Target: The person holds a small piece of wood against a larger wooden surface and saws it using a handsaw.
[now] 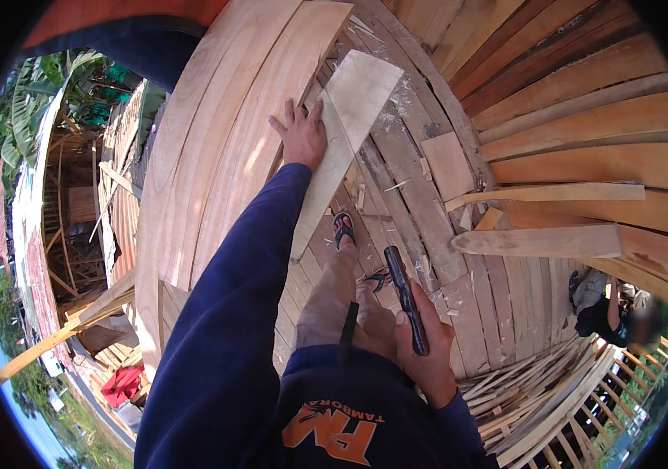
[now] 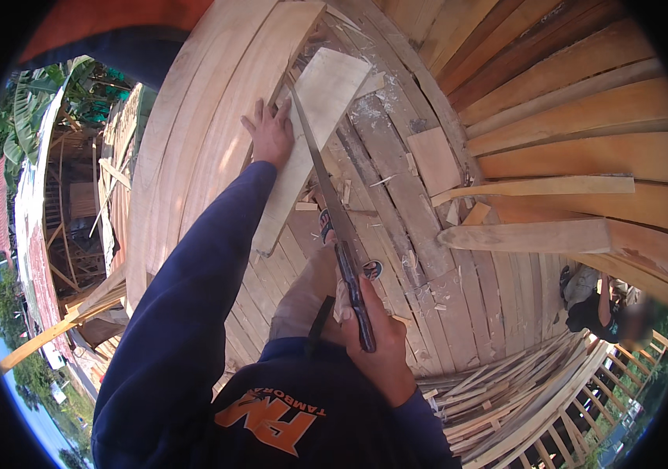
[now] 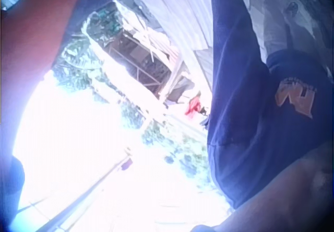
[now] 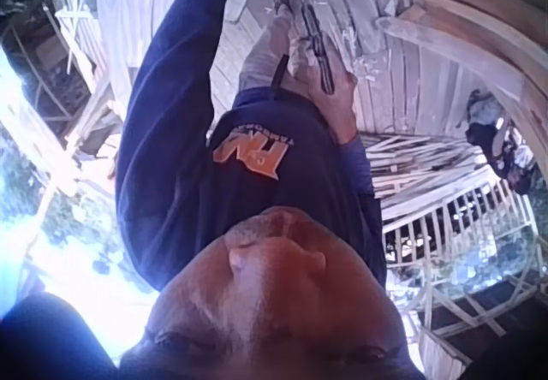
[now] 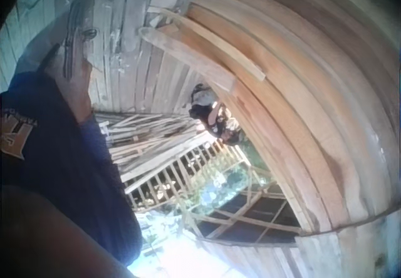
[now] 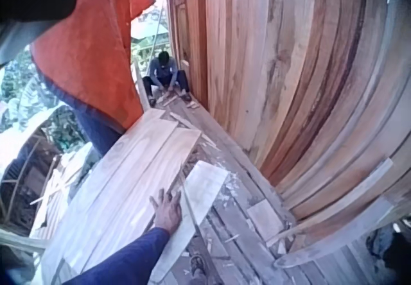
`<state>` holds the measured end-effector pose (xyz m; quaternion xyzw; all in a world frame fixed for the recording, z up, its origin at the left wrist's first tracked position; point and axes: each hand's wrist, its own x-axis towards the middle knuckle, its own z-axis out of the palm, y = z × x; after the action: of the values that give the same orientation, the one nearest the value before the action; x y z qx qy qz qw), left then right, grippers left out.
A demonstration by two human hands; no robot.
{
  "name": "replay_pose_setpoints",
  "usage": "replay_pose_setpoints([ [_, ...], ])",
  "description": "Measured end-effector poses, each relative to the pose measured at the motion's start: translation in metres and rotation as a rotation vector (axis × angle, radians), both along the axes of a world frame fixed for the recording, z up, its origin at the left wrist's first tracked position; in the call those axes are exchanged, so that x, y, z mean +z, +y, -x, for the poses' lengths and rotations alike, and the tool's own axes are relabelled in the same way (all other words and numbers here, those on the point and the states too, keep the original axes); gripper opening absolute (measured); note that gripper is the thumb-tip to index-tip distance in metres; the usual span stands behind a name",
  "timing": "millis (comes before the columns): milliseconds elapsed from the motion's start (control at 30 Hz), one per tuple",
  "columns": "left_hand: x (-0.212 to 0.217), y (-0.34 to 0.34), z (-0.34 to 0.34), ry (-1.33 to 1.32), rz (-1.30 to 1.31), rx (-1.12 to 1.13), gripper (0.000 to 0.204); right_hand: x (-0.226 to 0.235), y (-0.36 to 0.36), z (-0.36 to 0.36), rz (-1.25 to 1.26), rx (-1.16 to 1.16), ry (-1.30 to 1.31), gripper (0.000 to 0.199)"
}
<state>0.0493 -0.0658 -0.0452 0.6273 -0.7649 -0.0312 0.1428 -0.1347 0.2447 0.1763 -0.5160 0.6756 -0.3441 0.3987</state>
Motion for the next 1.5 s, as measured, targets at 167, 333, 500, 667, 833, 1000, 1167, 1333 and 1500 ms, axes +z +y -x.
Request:
replay_pose_setpoints([
  [167, -0.001, -0.008, -0.002, 0.012, 0.056, -0.003, 0.045, -0.009, -0.003, -0.002, 0.090, -0.019, -0.012, 0.053],
  [333, -0.004, -0.004, -0.001, 0.002, 0.032, -0.007, 0.045, -0.022, -0.020, -0.007, 0.044, -0.027, -0.040, 0.053],
  [500, 0.005, -0.008, 0.002, 0.001, 0.013, 0.006, 0.046, -0.028, -0.002, 0.002, 0.111, -0.028, -0.038, 0.053],
  [667, 0.001, -0.012, -0.003, -0.013, 0.037, -0.011, 0.045, -0.021, 0.000, 0.002, -0.003, -0.002, -0.055, 0.051],
  [833, 0.006, -0.008, 0.002, 0.001, 0.024, -0.012, 0.045, -0.036, -0.005, 0.009, 0.115, -0.039, -0.072, 0.051],
  [1000, -0.001, -0.011, -0.006, 0.014, 0.056, -0.013, 0.044, -0.038, -0.002, 0.011, 0.030, -0.002, -0.093, 0.049],
  [1167, 0.000, -0.007, -0.001, 0.050, 0.055, -0.023, 0.044, -0.055, 0.002, 0.015, 0.107, -0.055, -0.111, 0.050],
  [1333, -0.001, -0.007, -0.003, 0.051, 0.066, -0.004, 0.043, -0.061, 0.013, 0.013, 0.127, -0.047, -0.109, 0.051],
  [1500, 0.000, -0.009, 0.001, 0.050, 0.080, -0.018, 0.042, -0.075, 0.020, 0.015, 0.145, -0.077, -0.131, 0.051],
])
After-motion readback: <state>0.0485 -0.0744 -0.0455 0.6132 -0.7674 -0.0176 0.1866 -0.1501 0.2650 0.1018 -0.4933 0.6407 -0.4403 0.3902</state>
